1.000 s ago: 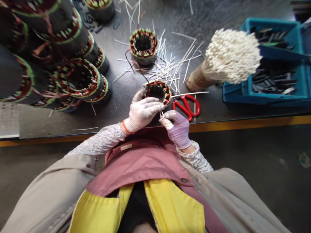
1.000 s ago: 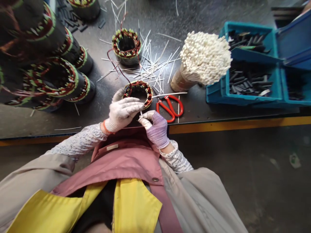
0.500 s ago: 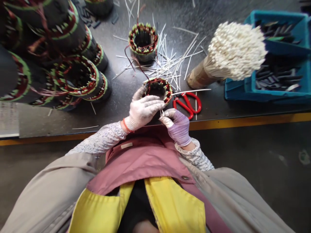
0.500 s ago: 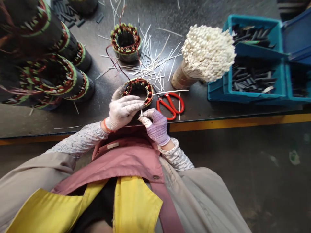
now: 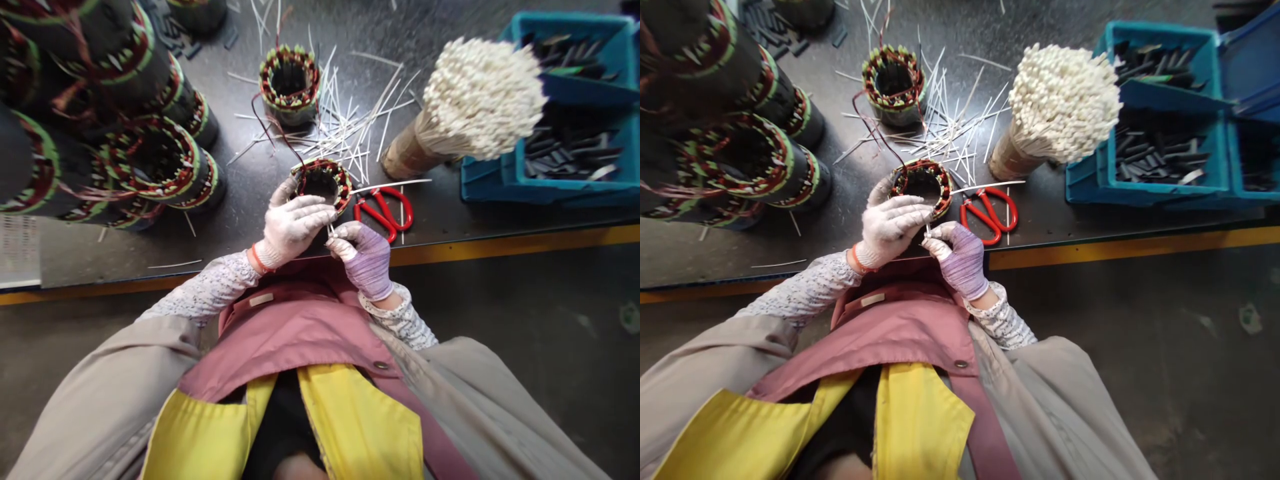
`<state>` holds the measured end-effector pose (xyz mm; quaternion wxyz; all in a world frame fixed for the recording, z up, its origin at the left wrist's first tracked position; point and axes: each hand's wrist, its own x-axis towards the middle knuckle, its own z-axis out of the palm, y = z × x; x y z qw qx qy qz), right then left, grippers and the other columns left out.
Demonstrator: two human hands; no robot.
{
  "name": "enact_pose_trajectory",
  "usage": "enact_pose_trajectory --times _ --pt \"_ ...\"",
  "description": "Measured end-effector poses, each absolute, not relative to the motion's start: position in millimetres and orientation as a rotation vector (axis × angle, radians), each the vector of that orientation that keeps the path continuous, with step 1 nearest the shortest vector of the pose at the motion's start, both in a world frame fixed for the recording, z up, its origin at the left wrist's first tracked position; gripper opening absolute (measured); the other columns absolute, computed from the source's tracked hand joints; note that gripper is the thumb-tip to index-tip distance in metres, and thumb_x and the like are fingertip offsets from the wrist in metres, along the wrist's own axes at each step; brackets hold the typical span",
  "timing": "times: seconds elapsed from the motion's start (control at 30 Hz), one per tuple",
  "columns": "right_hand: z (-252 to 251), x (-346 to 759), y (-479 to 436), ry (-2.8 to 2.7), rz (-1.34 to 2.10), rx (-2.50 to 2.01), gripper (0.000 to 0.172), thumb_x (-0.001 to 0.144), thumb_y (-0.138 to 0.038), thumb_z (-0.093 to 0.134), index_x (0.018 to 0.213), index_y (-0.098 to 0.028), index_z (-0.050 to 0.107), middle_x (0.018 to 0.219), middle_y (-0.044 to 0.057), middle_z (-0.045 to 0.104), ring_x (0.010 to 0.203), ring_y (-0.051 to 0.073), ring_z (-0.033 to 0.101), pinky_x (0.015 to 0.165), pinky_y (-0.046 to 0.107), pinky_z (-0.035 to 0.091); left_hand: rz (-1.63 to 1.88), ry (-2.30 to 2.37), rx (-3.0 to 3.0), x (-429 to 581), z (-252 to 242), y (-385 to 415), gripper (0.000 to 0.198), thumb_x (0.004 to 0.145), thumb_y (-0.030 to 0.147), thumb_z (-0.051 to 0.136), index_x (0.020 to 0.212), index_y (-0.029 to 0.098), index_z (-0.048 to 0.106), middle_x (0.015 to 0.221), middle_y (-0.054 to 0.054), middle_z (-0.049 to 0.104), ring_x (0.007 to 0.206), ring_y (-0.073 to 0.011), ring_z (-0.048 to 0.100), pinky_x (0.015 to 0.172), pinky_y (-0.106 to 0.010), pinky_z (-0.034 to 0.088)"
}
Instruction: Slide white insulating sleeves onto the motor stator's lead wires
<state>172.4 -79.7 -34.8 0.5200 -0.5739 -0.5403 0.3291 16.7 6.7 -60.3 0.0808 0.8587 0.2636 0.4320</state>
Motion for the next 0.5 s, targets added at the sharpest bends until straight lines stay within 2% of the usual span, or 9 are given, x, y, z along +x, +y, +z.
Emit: enact_pose_trajectory --times 0.13,0.3,0.43,0.5 --pt "-36 171 -75 -1.295 0.768 -1.372 0.016 0.082 -0.033 0.071 0.075 -0.020 0.065 0.070 -0.001 0.064 0.062 0.013 0.059 0.063 0.028 0.050 1.203 0.797 2.578 15 -60 8 0.019 0.097 0.031 0.055 0.099 0.032 0.073 0.101 0.003 0.077 0.104 -0.0185 0.071 0.119 -0.050 0.033" --pt "-49 173 -64 -1.338 0.771 -1.472 0.034 0.086 -0.052 0.066 0.076 -0.020 0.064 0.063 -0.001 0.062 0.056 0.015 0.058 0.059 0.030 0.051 1.124 0.770 2.593 13 -62 10 0.020 0.098 0.033 0.053 0.101 0.033 0.073 0.106 0.003 0.076 0.109 -0.0184 0.069 0.120 -0.052 0.031" --pt "-54 176 -57 -1.570 0.293 -1.520 0.031 0.090 -0.051 0.062 0.082 -0.021 0.065 0.082 0.007 0.069 0.078 0.021 0.065 0.074 0.034 0.052 1.149 0.772 2.609 15 -62 11 0.021 0.100 0.033 0.052 0.101 0.031 0.073 0.102 0.003 0.077 0.105 -0.0177 0.071 0.122 -0.051 0.029" --pt "-48 179 -56 -1.739 0.088 -1.539 0.028 0.093 -0.046 0.059 0.082 -0.021 0.066 0.086 0.009 0.070 0.079 0.022 0.065 0.073 0.034 0.049 1.169 0.768 2.603 16 -60 10 0.022 0.100 0.032 0.050 0.103 0.030 0.073 0.101 0.003 0.078 0.104 -0.0173 0.071 0.122 -0.050 0.029"
